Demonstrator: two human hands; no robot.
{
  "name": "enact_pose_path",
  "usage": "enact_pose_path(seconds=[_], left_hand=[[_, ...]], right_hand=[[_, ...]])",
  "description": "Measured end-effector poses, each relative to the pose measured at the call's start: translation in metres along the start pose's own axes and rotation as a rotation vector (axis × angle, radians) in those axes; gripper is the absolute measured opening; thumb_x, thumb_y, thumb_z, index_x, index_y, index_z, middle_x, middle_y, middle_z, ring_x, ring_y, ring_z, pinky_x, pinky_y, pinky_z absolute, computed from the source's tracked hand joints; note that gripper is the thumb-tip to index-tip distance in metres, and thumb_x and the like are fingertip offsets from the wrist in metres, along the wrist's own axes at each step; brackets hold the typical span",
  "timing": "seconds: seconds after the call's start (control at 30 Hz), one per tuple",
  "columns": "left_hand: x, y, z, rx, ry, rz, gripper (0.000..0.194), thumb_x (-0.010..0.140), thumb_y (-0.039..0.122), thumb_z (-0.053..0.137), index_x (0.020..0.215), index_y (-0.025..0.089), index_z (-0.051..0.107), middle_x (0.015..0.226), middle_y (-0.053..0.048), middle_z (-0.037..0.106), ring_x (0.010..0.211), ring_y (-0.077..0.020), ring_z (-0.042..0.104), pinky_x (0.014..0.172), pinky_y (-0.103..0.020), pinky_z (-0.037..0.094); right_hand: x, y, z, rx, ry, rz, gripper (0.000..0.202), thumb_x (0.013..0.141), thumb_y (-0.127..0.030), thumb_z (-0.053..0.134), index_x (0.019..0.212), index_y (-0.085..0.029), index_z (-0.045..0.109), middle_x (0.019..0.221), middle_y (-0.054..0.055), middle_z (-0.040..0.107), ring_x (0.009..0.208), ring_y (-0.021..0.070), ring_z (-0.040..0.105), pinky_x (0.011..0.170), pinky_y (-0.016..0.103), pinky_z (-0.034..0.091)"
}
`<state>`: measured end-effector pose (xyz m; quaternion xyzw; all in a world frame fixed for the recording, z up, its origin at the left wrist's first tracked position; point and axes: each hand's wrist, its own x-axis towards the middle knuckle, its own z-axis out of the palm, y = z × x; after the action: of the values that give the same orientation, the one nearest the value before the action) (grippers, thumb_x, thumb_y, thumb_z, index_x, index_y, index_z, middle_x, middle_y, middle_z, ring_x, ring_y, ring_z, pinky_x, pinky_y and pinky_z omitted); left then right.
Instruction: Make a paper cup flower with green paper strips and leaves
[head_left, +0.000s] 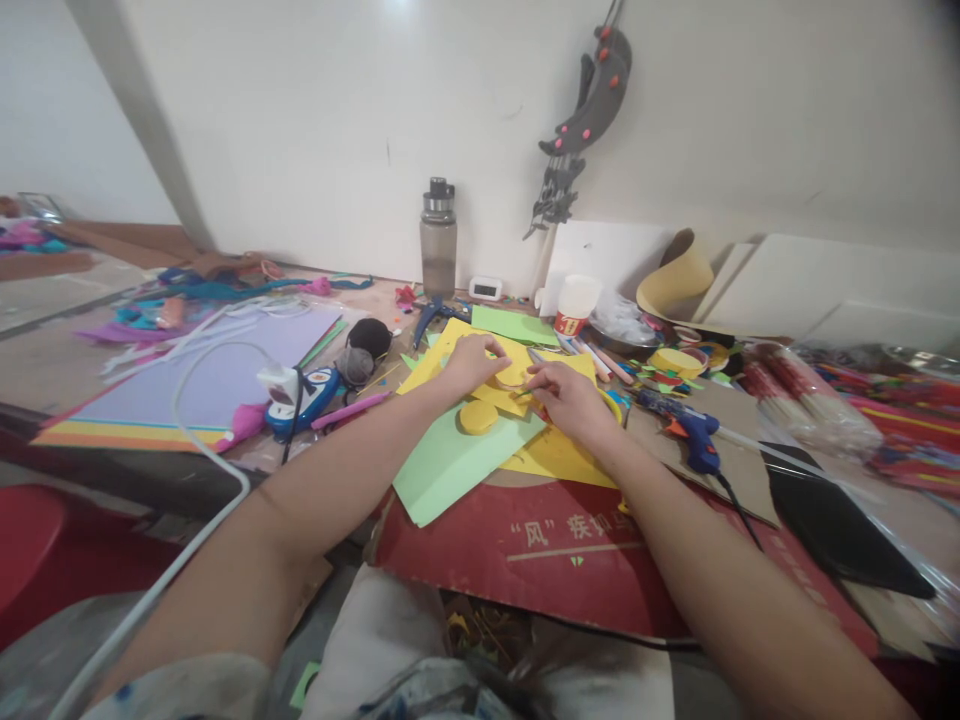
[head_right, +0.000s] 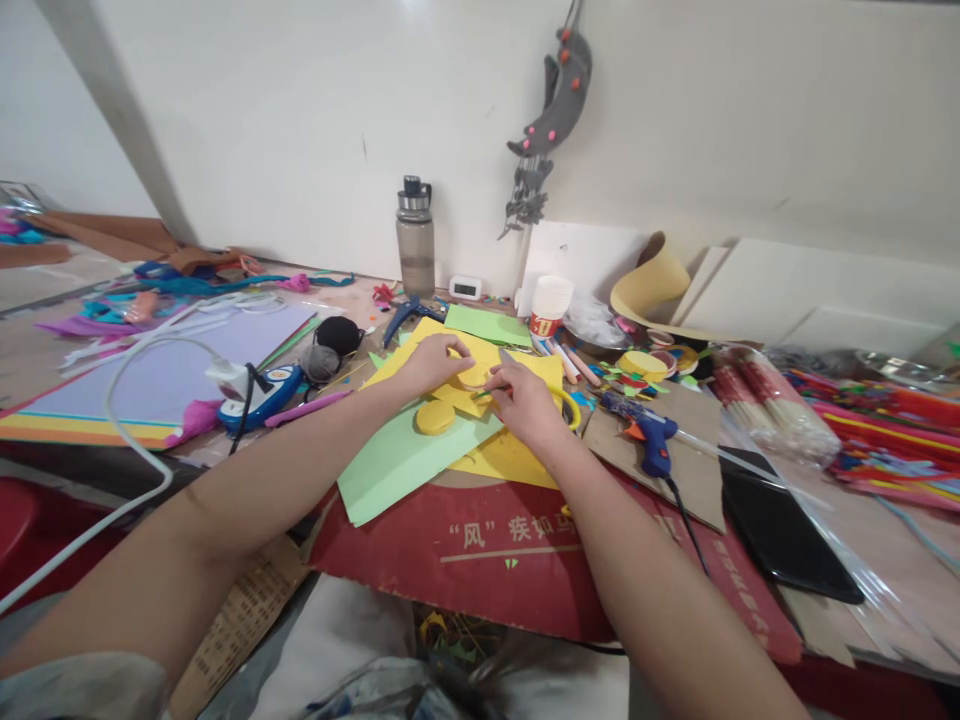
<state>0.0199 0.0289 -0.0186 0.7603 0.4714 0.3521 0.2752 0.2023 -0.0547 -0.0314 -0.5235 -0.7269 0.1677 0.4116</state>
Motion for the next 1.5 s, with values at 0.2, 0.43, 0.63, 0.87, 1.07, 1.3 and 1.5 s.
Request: enact_pose_path(seconds=[0.2,0.43,0.63,0.87,1.07,1.3,1.5], left_hand=[[-0.002,0.002,-0.003,0.125,-0.108,0.019,0.014,0.078,0.029,0.069,0.082,0.016,0.068,0.084,-0.004,0.071,0.077,-0.0161,0.062,0.069,-0.028,0.045],[-0.004,0.005,-0.007,0.163,-0.18,0.036,0.027,0.078,0.032,0.071,0.098,0.015,0.069,0.091,-0.005,0.072,0.082,-0.0165,0.064,0.071,-0.026,0.045],[-0.007,0.011,-0.009,0.333,-0.287,0.156,0.02,0.08,0.034,0.065,0.079,0.015,0.068,0.082,-0.005,0.069,0.078,-0.0178,0.06,0.07,-0.028,0.042],[-0.01,0.013,-0.012,0.052,-0.148,0.099,0.016,0.075,0.028,0.071,0.08,0.017,0.059,0.075,0.001,0.062,0.069,-0.0129,0.054,0.062,-0.025,0.04],[-0.007,0.009,-0.006,-0.376,-0.085,-0.037,0.026,0.076,0.022,0.073,0.096,0.015,0.059,0.074,0.002,0.058,0.063,-0.0087,0.054,0.057,-0.021,0.047],[-0.017,0.021,-0.018,-0.602,-0.442,0.016,0.029,0.077,0.036,0.075,0.093,0.013,0.069,0.087,-0.004,0.065,0.079,-0.013,0.065,0.078,-0.03,0.057],[-0.018,0.023,-0.023,-0.703,-0.518,-0.02,0.035,0.071,0.027,0.081,0.1,0.012,0.071,0.098,-0.007,0.071,0.09,-0.0149,0.066,0.089,-0.035,0.056]], right_hand=[[-0.003,-0.003,-0.001,-0.108,-0.032,0.079,0.018,0.076,-0.011,0.059,0.079,-0.023,0.071,0.095,0.004,0.073,0.088,0.019,0.067,0.082,0.033,0.053],[-0.004,-0.01,-0.003,-0.163,-0.046,0.167,0.018,0.078,-0.013,0.06,0.083,-0.024,0.074,0.085,0.001,0.075,0.074,0.0176,0.066,0.072,0.03,0.051],[-0.004,-0.006,0.0,-0.108,-0.036,0.075,0.02,0.076,-0.01,0.059,0.081,-0.023,0.073,0.094,0.002,0.077,0.08,0.0176,0.068,0.078,0.032,0.053],[-0.004,-0.007,0.0,0.0,0.056,0.052,0.015,0.077,-0.016,0.06,0.079,-0.024,0.073,0.107,0.006,0.075,0.103,0.0217,0.068,0.085,0.037,0.054],[-0.002,-0.007,0.002,0.209,0.013,0.188,0.01,0.075,-0.024,0.063,0.079,-0.023,0.072,0.094,0.003,0.075,0.083,0.018,0.068,0.076,0.032,0.053],[0.0,-0.008,0.0,0.365,0.089,0.293,0.013,0.07,-0.03,0.067,0.079,-0.021,0.067,0.068,0.0,0.07,0.063,0.0156,0.063,0.062,0.029,0.051],[0.003,-0.014,-0.007,0.603,0.101,0.36,0.024,0.062,-0.035,0.078,0.075,-0.02,0.065,0.067,0.0,0.07,0.06,0.0137,0.064,0.064,0.029,0.055]])
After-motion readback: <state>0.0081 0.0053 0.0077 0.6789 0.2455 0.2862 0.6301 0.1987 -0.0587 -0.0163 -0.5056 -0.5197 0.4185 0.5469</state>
